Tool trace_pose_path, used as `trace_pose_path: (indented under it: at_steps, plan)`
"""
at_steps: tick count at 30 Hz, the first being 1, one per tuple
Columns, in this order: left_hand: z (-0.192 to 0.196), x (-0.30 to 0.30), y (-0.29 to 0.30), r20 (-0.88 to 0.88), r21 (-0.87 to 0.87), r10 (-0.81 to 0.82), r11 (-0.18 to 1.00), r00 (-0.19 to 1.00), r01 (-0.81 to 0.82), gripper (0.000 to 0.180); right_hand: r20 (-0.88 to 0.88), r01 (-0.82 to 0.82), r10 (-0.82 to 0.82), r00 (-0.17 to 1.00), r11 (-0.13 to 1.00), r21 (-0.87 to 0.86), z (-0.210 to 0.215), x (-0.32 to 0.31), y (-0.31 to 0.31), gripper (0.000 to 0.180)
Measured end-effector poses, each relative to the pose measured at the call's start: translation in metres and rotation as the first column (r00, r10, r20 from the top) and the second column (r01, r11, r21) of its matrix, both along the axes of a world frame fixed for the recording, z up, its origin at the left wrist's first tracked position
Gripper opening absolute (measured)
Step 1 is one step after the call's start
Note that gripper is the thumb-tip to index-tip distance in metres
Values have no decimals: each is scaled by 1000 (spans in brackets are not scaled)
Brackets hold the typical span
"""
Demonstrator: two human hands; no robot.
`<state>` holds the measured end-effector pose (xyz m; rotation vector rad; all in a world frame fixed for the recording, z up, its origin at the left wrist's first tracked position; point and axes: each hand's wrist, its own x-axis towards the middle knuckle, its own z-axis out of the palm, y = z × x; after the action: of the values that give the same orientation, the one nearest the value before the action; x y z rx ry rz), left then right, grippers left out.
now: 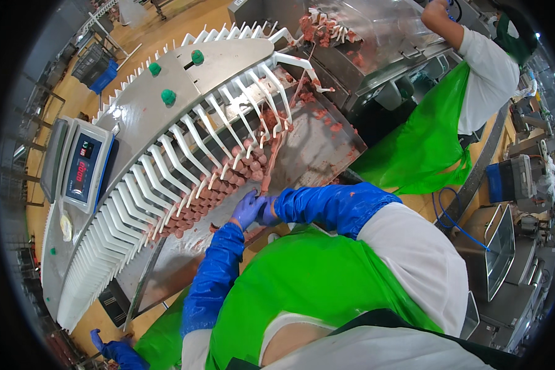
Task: The person assembles raw sausage links on a conveyor line by hand, linking them together and placing them into slots on a rotating rack. The person also collects loose meat from the conveyor surface and returns it to the processing hopper.
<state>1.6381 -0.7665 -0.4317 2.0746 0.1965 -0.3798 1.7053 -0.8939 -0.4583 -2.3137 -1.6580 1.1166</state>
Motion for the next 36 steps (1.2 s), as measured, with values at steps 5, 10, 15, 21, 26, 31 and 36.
trace_pose_path:
  at_steps: [5, 10, 15, 21, 26, 31, 36]
  plan:
    - [-2, 20, -1, 120, -33, -54, 998, 991, 58, 28, 70, -200, 191, 979, 970, 139, -11, -24, 20, 34]
    - [-22, -47, 40, 234, 162, -58, 987, 971, 20, 25, -32, -137, 155, 987, 935, 326, -32, 6, -24, 39]
    - [-35, -161, 94, 173, 698, -396, 696, 902, 171, 16, -234, 472, -410, 881, 770, 429, -23, 73, -51, 43]
    - [-12, -236, 110, -105, 398, 259, 896, 960, -198, 36, 89, 347, -494, 865, 716, 605, 19, 85, -27, 39]
    - [32, -196, 87, -11, 98, 259, 961, 966, -257, 29, -4, 207, -240, 971, 831, 517, 23, 13, 16, 43]
    - [64, -158, 72, 206, 17, 156, 987, 966, -163, 28, -159, 36, 77, 984, 795, 605, 35, -49, 53, 46]
    - [64, -186, 120, 114, 114, 205, 969, 972, -217, 23, -18, -57, 68, 997, 932, 357, 23, -23, 40, 51]
